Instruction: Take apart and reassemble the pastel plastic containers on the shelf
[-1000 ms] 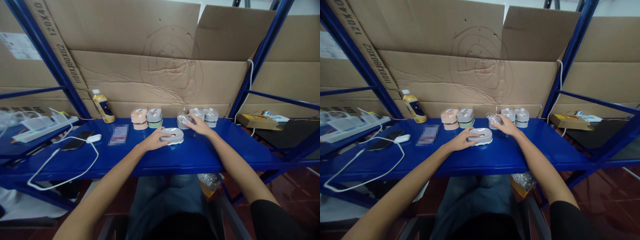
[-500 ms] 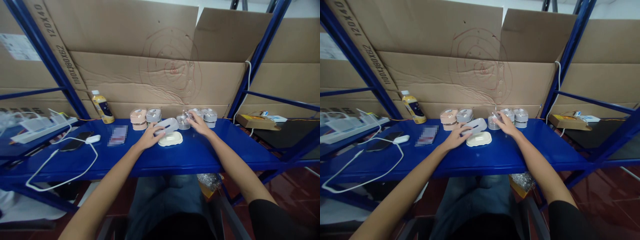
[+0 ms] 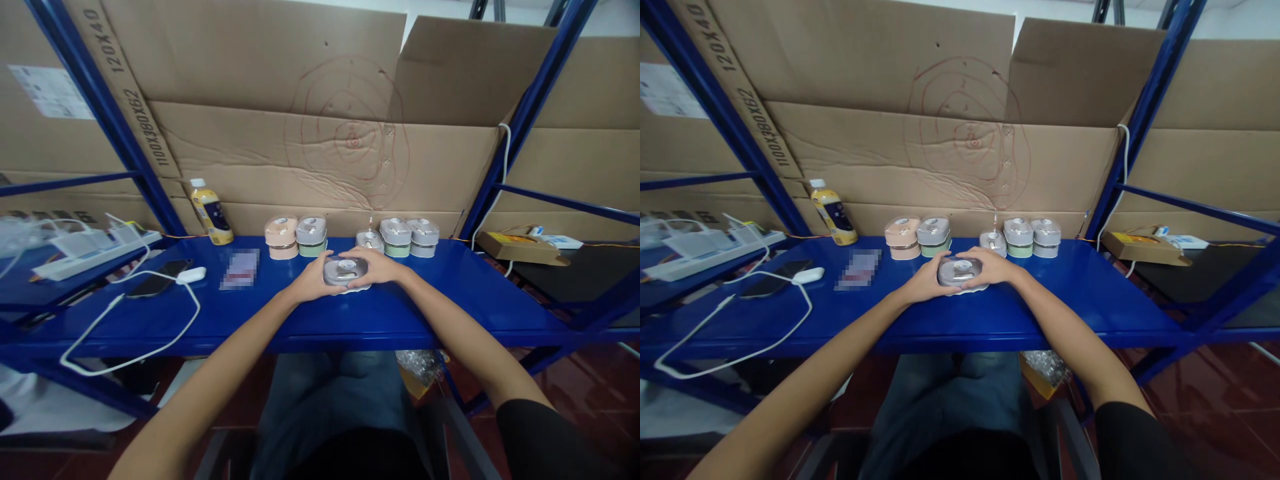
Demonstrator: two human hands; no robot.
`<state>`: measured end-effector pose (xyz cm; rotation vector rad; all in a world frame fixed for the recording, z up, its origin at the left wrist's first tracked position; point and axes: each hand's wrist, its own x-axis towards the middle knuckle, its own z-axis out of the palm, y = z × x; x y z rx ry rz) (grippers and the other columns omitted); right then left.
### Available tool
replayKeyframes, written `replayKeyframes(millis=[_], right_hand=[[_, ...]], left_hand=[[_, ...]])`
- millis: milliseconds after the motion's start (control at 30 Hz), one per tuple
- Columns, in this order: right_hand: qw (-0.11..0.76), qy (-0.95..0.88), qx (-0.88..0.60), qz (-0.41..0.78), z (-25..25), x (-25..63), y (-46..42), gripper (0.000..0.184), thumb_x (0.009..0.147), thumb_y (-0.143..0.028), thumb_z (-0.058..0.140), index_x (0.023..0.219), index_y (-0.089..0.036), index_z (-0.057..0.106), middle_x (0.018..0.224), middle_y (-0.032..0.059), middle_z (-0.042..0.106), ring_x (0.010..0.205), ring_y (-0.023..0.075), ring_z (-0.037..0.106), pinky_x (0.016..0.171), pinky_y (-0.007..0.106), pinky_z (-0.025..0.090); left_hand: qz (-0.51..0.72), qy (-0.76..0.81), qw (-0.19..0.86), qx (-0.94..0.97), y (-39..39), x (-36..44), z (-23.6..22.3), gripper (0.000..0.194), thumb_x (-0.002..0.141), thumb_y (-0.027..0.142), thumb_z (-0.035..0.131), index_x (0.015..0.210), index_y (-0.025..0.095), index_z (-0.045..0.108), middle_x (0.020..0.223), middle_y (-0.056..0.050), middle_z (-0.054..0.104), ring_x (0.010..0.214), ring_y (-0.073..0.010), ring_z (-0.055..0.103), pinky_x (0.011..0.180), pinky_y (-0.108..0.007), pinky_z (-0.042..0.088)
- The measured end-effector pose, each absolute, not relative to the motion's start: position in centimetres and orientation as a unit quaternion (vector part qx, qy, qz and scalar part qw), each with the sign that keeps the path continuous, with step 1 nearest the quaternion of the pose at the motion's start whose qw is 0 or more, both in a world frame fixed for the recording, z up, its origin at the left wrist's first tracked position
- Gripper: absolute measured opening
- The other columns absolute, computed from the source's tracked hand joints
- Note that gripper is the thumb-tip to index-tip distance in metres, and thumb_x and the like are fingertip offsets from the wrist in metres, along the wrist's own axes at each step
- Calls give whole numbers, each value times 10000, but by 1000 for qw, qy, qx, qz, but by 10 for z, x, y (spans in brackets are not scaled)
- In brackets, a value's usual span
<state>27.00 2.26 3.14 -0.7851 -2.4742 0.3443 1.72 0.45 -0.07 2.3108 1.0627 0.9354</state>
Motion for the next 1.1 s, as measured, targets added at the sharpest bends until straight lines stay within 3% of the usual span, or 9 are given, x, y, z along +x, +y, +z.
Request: replayKeyframes(millis=[233, 333, 467, 700, 933, 1100], right_hand=[[239, -917, -284, 146, 19, 268, 34, 884, 721, -537, 889, 1499, -271, 565, 1329, 114, 638, 1221, 306, 632, 1100, 496, 484], [259, -909, -301, 128, 19, 269, 31, 873, 714, -553, 891, 1482, -276, 582, 1355, 118, 615, 1249, 312, 617, 1125, 503, 467], [301, -885, -348, 65, 22, 276, 28, 747, 730, -484, 896, 1392, -242, 649, 1376, 136, 593, 1282, 333, 593, 1141, 524, 451], [419, -794, -439, -22, 36, 291, 27, 319, 874, -355, 722, 1152, -200, 727, 1120, 114, 682, 1070, 285, 657, 1002, 465, 522], [438, -769, -466, -19, 39, 295, 24, 202, 866, -316, 699, 1022, -194, 740, 1010, 91, 704, 939, 247, 664, 935, 429, 519], [436, -770, -465, -18, 37, 292, 24, 193, 864, -311, 695, 1014, -201, 743, 1002, 81, 709, 917, 234, 664, 915, 411, 525]], left_hand=[[299, 396, 188, 847, 2, 14, 1, 1100, 674, 592, 880, 1553, 185, 358, 1538, -192, 504, 1392, -408, 520, 1136, -532, 445], [269, 358, 147, 882, -7, 3, 5, 975, 768, 539, 824, 1571, 215, 376, 1498, -164, 531, 1364, -376, 535, 1145, -513, 438], [230, 419, 44, 877, -29, -8, 10, 738, 924, 459, 678, 1587, 282, 407, 1313, -142, 584, 1178, -341, 624, 1019, -494, 516], [154, 467, -173, 854, -19, 32, 27, 542, 926, 460, 709, 1366, 156, 625, 1225, -218, 583, 1175, -412, 566, 953, -485, 480], [106, 476, -226, 843, 41, 76, 37, 442, 949, 383, 674, 1253, 62, 665, 1222, -257, 632, 1208, -406, 529, 999, -468, 405], [161, 486, -235, 826, 55, 70, 47, 488, 1021, 408, 497, 1329, 47, 611, 1301, -273, 612, 1281, -399, 506, 1078, -481, 354]])
